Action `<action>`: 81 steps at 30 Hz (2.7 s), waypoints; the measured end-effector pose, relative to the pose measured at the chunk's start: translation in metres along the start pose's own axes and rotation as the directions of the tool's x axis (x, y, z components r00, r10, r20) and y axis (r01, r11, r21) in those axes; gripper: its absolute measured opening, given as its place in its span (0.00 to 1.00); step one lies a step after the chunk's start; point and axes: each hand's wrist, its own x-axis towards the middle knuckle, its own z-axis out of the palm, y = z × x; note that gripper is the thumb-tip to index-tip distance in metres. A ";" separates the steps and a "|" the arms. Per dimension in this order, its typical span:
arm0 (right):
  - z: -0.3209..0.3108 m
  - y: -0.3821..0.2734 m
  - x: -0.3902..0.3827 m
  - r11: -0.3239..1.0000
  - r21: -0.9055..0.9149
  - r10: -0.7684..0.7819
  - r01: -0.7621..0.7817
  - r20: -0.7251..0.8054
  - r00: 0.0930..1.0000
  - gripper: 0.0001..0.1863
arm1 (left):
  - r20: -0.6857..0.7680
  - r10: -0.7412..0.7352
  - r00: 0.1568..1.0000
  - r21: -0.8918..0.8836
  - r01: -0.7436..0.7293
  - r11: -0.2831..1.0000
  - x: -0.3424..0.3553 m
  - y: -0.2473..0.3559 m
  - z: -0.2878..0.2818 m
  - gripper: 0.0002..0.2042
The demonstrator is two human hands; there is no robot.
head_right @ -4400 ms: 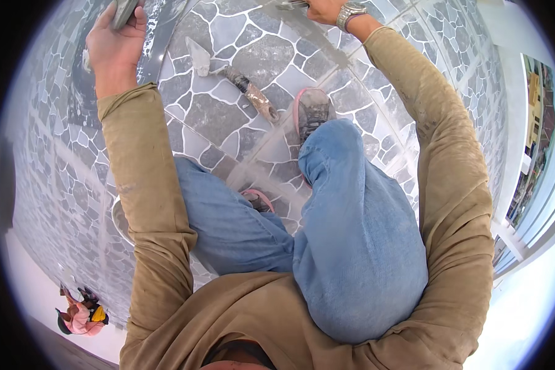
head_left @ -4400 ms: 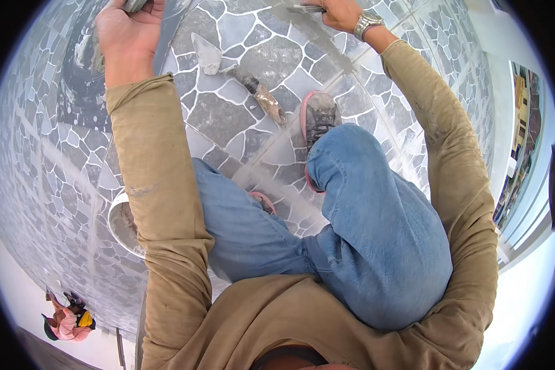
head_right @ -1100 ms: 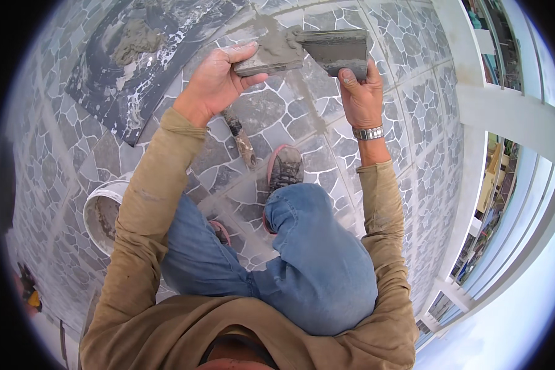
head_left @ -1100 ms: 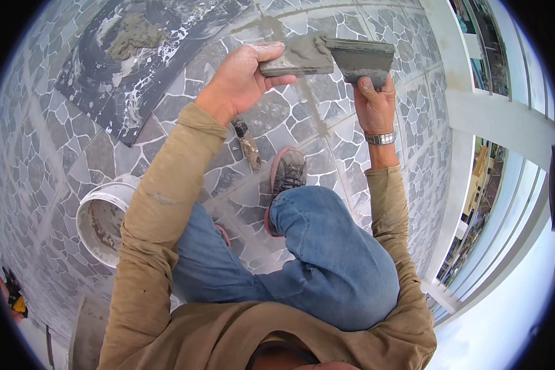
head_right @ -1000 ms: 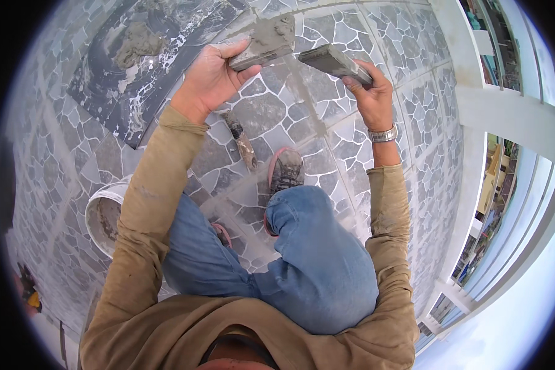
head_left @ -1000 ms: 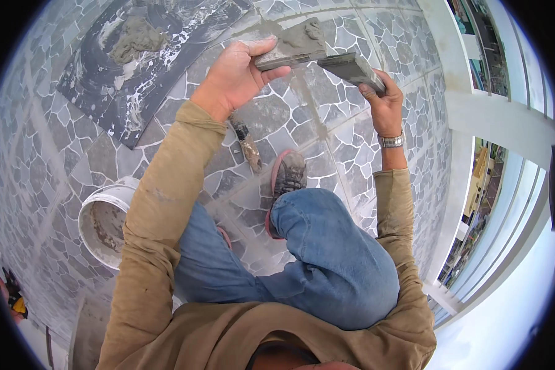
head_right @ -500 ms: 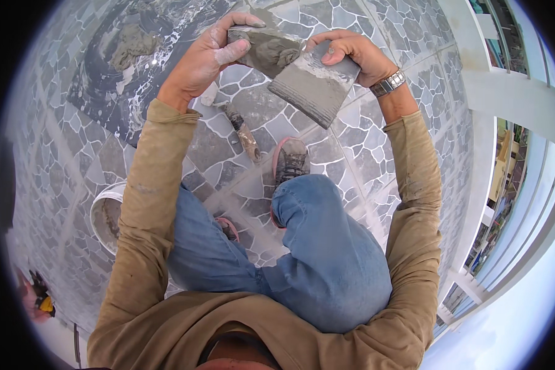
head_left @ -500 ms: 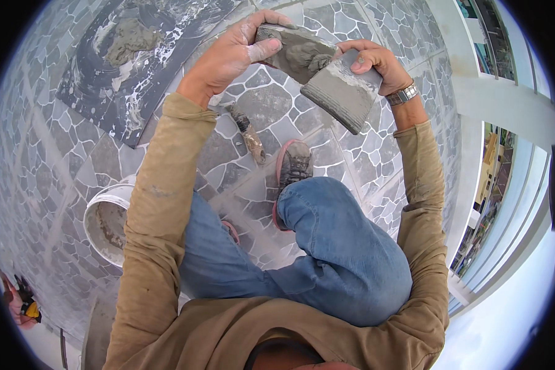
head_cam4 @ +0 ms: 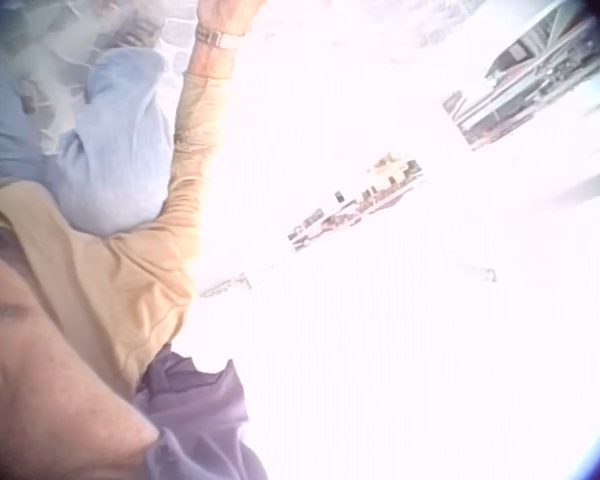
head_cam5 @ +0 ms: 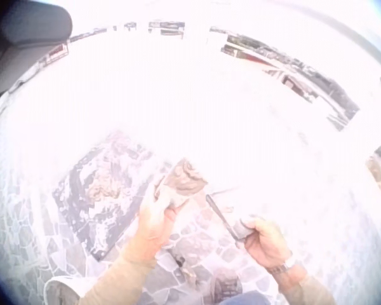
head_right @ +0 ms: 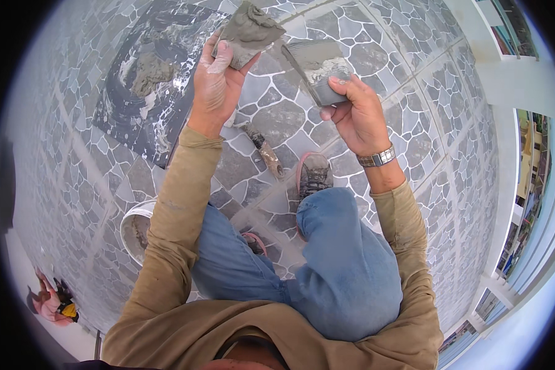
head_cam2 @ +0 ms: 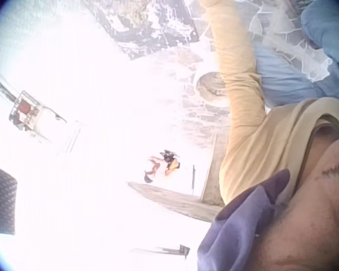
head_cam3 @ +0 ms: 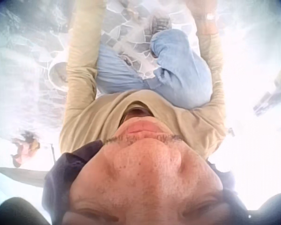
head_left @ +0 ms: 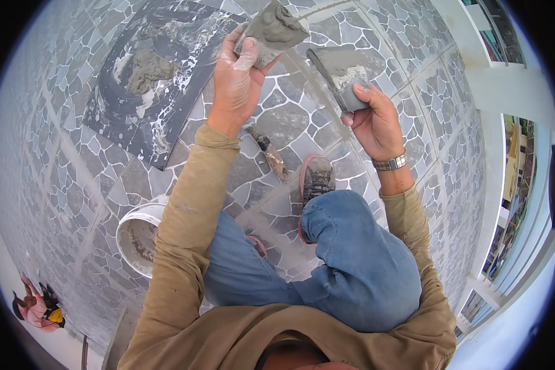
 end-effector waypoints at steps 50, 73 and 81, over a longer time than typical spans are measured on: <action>-0.010 -0.065 0.010 0.730 -0.401 -0.538 0.554 0.164 0.827 0.22 | -0.037 -0.313 0.949 0.134 0.315 0.940 -0.021 -0.001 0.021 0.17; 0.019 -0.031 0.029 -0.372 -0.640 -0.548 0.672 0.736 0.397 0.34 | 0.005 -0.171 0.985 0.093 0.170 0.981 -0.036 0.010 0.025 0.17; -0.018 -0.041 0.047 -0.440 -0.754 -0.671 0.488 0.637 0.379 0.30 | 0.097 -0.144 0.985 0.033 0.141 0.989 -0.030 0.018 0.035 0.17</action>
